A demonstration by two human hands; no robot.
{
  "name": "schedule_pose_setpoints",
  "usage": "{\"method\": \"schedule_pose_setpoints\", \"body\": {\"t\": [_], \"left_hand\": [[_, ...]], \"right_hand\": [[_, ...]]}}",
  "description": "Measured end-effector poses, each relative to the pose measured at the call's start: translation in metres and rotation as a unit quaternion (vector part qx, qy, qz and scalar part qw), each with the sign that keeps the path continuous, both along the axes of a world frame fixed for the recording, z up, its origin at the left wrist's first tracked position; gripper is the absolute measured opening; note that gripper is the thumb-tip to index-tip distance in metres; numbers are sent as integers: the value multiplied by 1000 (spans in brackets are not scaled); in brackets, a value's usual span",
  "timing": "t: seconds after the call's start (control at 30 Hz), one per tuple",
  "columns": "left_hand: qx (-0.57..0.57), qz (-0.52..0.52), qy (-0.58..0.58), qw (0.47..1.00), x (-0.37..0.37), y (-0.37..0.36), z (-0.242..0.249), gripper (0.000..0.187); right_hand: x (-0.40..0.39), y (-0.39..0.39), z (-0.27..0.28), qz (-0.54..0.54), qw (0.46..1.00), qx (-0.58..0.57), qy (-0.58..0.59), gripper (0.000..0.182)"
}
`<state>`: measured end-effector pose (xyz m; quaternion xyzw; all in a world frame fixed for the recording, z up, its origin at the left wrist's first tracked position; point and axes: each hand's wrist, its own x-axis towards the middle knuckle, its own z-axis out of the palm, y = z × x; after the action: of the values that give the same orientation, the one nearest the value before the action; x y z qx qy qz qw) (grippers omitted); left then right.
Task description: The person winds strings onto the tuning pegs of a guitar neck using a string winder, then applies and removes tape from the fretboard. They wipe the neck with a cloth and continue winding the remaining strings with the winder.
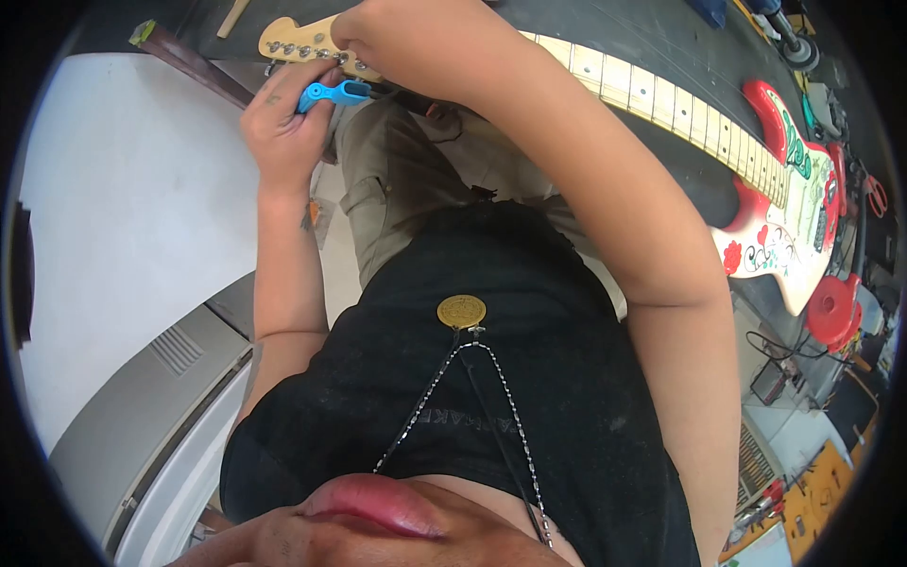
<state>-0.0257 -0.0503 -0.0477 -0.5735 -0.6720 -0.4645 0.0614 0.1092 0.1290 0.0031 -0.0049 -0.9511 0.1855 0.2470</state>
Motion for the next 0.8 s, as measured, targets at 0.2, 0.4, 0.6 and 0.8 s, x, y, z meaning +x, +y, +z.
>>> {"method": "schedule_pose_setpoints", "body": {"t": [0.2,0.4,0.6,0.8], "left_hand": [[69,-7,-52,996,-4,2,-18,31],[99,-4,-47,994,-3,0,-18,28],[86,4,-286,954,14,-39,-1,17],[-220,158,-221,937,21,-50,7,16]], "right_hand": [[0,-7,11,3,999,-26,-33,9],[-4,-4,17,28,996,-54,-66,10],[-1,-1,9,-14,993,-60,-99,24],[-2,-1,3,0,990,-97,-105,16]]}}
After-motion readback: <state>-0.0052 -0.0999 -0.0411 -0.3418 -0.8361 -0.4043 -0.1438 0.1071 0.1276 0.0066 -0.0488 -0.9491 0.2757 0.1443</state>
